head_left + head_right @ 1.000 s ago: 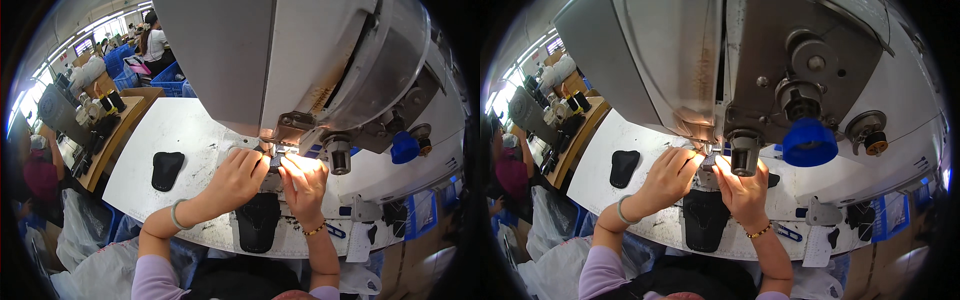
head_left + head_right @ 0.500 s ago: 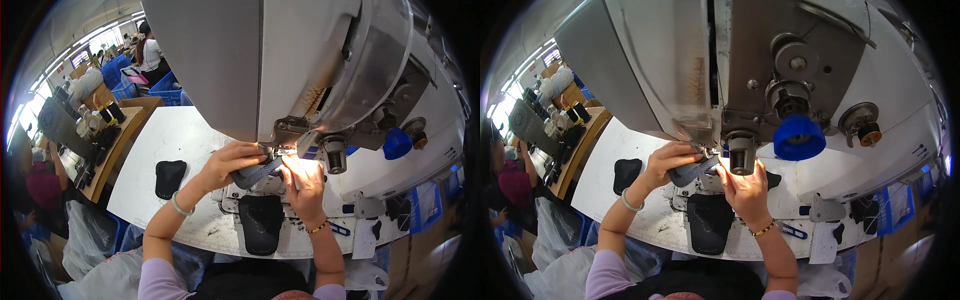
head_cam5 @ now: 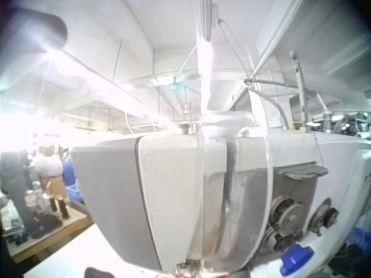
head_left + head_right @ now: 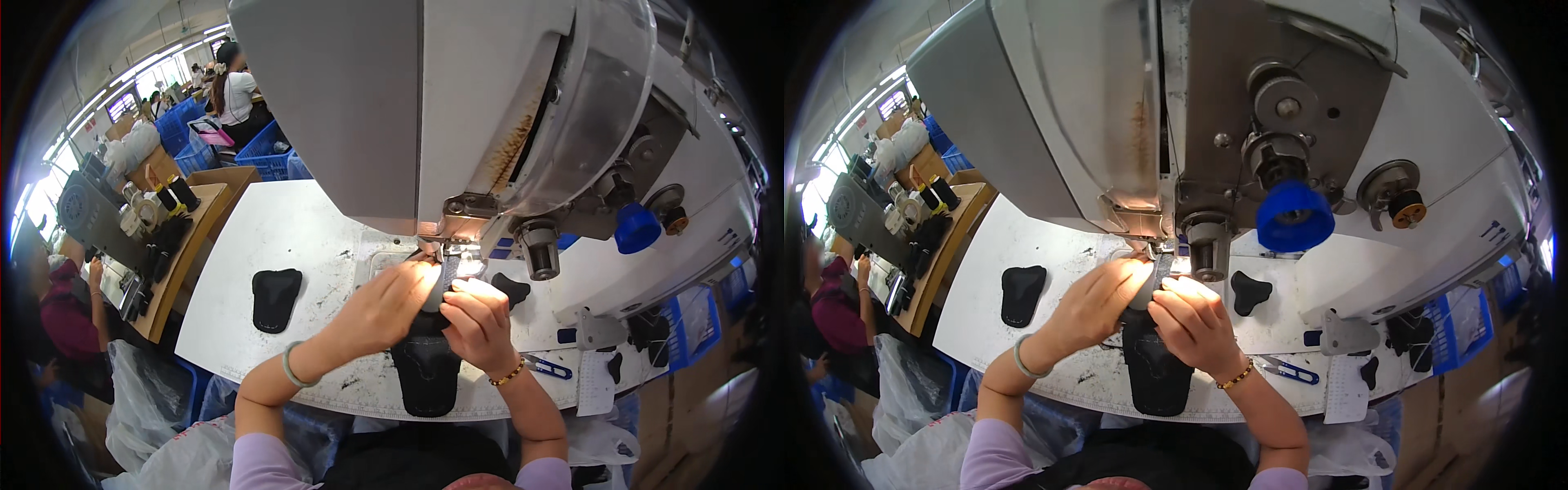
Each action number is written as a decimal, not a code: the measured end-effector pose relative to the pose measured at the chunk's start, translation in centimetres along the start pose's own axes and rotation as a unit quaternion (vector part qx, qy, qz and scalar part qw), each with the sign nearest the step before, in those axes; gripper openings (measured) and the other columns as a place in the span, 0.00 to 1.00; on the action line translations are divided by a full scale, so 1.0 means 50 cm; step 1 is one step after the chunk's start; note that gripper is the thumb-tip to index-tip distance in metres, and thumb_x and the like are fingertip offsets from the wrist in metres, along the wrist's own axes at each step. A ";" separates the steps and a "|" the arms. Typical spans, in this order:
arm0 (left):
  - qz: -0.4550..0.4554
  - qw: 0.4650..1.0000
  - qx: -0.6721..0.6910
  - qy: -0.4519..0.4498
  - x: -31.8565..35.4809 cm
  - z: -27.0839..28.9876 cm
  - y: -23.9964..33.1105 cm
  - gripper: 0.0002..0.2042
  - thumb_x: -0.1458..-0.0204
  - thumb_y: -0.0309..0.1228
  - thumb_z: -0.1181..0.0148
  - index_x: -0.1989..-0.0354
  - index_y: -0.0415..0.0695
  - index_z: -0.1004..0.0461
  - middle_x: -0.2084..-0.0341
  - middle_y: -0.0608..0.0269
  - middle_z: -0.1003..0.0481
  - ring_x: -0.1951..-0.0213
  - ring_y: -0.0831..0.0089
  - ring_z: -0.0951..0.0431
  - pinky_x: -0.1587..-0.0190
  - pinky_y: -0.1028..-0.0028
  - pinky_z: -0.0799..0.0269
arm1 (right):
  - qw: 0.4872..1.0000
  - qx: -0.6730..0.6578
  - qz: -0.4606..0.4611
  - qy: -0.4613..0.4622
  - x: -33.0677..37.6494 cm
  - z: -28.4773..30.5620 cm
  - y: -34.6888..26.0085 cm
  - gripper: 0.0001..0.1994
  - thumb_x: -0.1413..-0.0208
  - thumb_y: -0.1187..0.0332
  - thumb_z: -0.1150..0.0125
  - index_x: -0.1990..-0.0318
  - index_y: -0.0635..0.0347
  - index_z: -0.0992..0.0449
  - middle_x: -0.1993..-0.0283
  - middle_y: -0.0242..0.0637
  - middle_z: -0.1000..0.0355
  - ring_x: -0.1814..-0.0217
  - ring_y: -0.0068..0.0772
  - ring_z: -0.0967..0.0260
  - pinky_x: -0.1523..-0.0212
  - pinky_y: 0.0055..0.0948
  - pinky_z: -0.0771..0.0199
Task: The person sews small black fabric parts using an industrial sewing machine. They repeatedly pick up a part, align it under the needle, and guide it through the machine to stitch the edges. The person handles the parts one at a time, placing finished pieces on the table.
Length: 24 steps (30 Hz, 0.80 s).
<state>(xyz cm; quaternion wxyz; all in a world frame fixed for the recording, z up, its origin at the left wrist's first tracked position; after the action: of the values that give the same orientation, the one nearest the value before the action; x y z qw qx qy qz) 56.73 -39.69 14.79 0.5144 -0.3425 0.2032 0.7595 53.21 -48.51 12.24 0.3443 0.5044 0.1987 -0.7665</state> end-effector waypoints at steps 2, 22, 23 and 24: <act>0.012 0.999 -0.048 -0.017 -0.005 -0.009 0.015 0.21 0.62 0.23 0.41 0.55 0.29 0.31 0.59 0.45 0.30 0.56 0.53 0.25 0.54 0.65 0.26 | 1.000 -0.011 0.006 0.008 0.003 0.010 0.008 0.16 0.57 0.76 0.37 0.58 0.57 0.28 0.55 0.32 0.30 0.52 0.35 0.30 0.51 0.33 0.31; 0.023 0.997 -0.030 0.072 0.035 -0.046 -0.025 0.19 0.55 0.14 0.49 0.52 0.29 0.34 0.52 0.42 0.31 0.49 0.51 0.27 0.50 0.65 0.27 | 0.998 -0.031 -0.040 -0.037 -0.011 0.013 0.054 0.15 0.56 0.78 0.39 0.58 0.59 0.24 0.60 0.27 0.27 0.66 0.23 0.33 0.58 0.26 0.35; 0.020 0.996 -0.034 0.077 0.032 -0.044 -0.026 0.18 0.55 0.15 0.49 0.52 0.30 0.34 0.52 0.42 0.31 0.50 0.51 0.27 0.51 0.66 0.27 | 0.998 -0.030 -0.044 -0.037 -0.014 0.012 0.056 0.15 0.57 0.78 0.39 0.58 0.58 0.24 0.62 0.27 0.27 0.66 0.23 0.34 0.58 0.26 0.36; 0.017 0.996 -0.036 0.082 0.031 -0.043 -0.027 0.18 0.55 0.15 0.49 0.52 0.30 0.34 0.53 0.43 0.31 0.50 0.51 0.27 0.51 0.66 0.26 | 0.998 -0.029 -0.049 -0.038 -0.014 0.010 0.057 0.15 0.57 0.78 0.39 0.58 0.58 0.24 0.64 0.26 0.28 0.67 0.22 0.34 0.58 0.26 0.36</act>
<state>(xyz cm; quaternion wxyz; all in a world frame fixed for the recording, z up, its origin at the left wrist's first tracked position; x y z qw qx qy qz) 58.29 -39.55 12.25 0.4701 -0.4182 0.2232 0.7445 55.15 -50.54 13.23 0.3277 0.4542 0.2320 -0.7953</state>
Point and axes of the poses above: each hand's wrist, its own x-axis away from the middle knuckle, its own z-axis out of the back of the hand, y = z × x, the point moved 10 cm from there along -x, towards the middle knuckle
